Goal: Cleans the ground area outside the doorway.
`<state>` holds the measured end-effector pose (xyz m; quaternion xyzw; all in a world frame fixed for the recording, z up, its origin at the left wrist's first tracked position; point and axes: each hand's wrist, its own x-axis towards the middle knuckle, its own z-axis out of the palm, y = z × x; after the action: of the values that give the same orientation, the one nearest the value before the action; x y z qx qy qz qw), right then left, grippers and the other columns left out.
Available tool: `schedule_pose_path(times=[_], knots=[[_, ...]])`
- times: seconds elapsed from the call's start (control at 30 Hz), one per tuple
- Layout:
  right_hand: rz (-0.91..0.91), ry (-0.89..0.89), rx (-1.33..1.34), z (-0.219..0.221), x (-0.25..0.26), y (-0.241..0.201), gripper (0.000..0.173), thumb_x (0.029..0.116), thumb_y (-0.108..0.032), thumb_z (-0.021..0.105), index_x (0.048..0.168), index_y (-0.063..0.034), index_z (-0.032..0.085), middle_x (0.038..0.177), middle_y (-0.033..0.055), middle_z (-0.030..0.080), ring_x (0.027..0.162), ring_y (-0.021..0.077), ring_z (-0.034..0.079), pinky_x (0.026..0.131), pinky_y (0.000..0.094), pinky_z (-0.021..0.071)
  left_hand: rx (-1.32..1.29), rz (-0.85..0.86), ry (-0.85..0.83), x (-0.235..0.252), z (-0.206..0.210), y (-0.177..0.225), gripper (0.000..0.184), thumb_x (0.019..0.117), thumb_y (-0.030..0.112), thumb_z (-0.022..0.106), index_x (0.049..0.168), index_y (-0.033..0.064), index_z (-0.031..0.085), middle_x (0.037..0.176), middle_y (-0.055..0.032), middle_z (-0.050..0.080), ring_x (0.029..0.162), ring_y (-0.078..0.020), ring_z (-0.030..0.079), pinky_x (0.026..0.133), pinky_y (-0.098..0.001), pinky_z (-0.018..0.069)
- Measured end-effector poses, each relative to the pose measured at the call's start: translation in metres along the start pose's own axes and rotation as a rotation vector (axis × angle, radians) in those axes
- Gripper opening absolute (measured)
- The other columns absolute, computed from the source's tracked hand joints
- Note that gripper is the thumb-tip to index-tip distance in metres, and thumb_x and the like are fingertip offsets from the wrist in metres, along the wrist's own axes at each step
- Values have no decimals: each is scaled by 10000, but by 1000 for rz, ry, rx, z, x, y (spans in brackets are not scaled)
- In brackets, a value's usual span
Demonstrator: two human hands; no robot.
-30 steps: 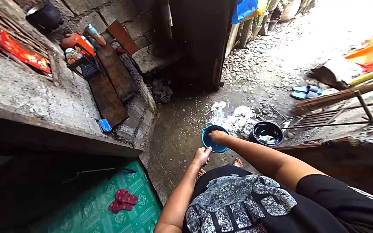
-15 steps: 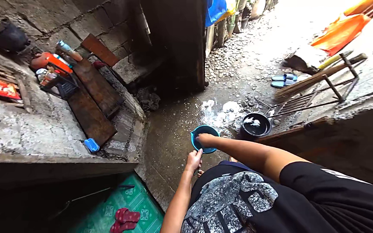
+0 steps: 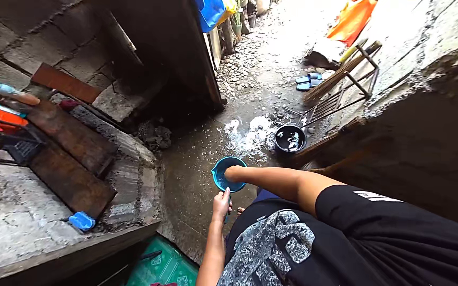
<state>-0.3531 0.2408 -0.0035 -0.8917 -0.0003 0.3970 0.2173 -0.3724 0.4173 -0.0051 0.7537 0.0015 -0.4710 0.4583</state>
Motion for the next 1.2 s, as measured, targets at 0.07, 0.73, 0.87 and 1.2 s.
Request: schedule_pose_path(times=[0.07,0.73,0.87,1.2], knots=[[-67,-51,20,-4,9,7,231,994,-83,614,1124,97,676,1164,309,663,1130,482,631,924,685,474,17,2,-6,6,-2,5,402,1120,337,447,930,-4,544,577,-30,547,442,-113,530,461,-256,487],[-44,-15,62,-140,101,41,241,965,-74,644,1146,83,670,1225,295,656,1161,484,628,899,713,498,-24,-27,53,116,-55,106,405,1120,311,453,891,-8,550,554,-32,547,418,-108,528,424,-247,481],[-87,-3,52,-179,122,42,247,957,-73,653,1158,70,669,1220,294,656,1156,491,628,901,719,497,-76,-9,79,140,-71,126,399,1119,306,452,892,-8,545,558,-31,549,421,-102,524,430,-238,475],[-164,-119,-77,-242,190,18,277,987,-71,617,1206,96,652,1271,338,628,1222,523,590,983,734,452,-159,4,180,179,-134,156,399,1115,337,460,972,-15,583,601,-20,552,467,-101,534,485,-252,493]])
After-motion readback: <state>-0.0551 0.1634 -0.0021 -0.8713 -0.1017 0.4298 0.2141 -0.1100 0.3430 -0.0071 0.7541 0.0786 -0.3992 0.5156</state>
